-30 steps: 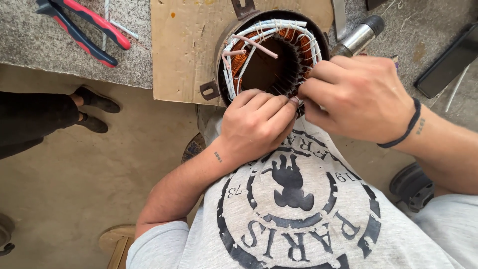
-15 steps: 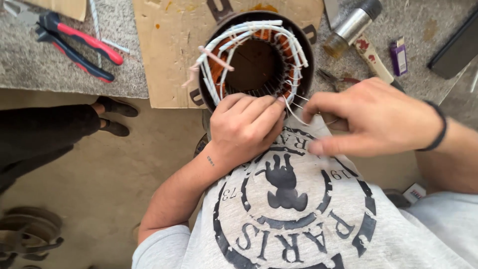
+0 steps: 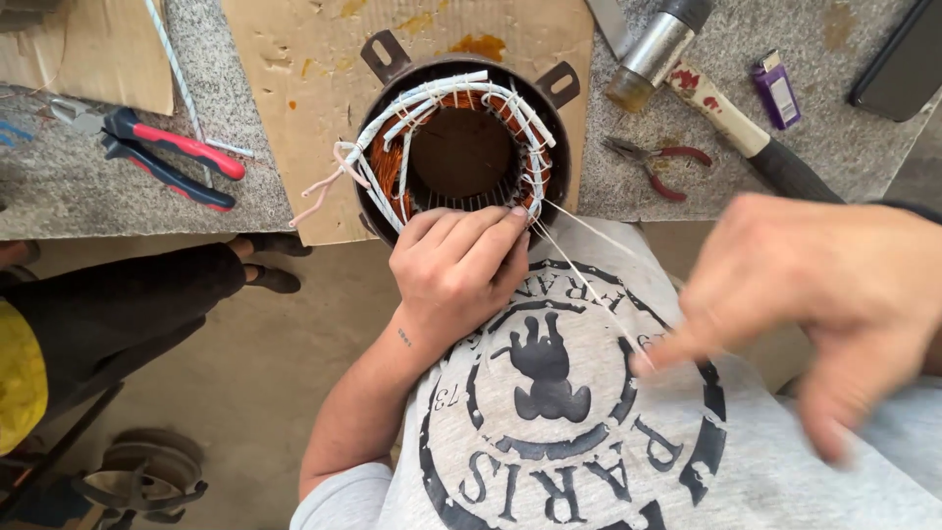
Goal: Securing and shaping electric motor windings using string and hand tools on a repair bench.
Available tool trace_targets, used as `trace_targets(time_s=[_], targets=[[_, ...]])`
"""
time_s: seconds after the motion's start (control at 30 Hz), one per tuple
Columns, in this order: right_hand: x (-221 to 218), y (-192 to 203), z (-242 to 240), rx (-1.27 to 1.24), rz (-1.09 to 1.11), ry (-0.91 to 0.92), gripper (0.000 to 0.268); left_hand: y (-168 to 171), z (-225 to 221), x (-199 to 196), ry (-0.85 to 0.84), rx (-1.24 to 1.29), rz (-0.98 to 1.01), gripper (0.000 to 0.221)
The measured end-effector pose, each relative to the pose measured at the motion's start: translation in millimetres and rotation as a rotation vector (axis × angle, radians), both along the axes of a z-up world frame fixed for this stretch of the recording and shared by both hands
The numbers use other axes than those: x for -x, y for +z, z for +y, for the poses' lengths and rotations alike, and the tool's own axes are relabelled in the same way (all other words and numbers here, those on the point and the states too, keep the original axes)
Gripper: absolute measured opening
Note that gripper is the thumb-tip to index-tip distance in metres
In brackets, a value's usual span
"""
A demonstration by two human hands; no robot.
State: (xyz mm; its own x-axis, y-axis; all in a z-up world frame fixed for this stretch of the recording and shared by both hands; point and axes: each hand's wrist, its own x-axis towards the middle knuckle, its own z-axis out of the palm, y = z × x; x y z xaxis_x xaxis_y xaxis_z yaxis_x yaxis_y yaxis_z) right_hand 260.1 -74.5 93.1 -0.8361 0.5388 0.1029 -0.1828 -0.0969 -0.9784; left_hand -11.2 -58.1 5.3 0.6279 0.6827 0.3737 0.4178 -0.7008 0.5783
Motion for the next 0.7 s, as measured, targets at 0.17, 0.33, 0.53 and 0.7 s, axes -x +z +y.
trace_targets(time_s=[0.17,0.33,0.53,0.7], targets=[[0,1,-9,-0.01,0.212,0.027,0.075,1,1,-1,-0.003,-0.002,0.006,0.005],[-8,-6,-27,-0.111,0.08,-0.103,0.043,1,-1,1,-0.014,0.016,-0.004,0.005],[15,-17,-18,-0.182,0.256,-0.28,0.029,20,12,-2,-0.194,0.108,-0.076,0.022],[18,-12,-13,-0.229,0.12,-0.355,0.026,10,36,-15,-0.55,0.489,-0.321,0.027]])
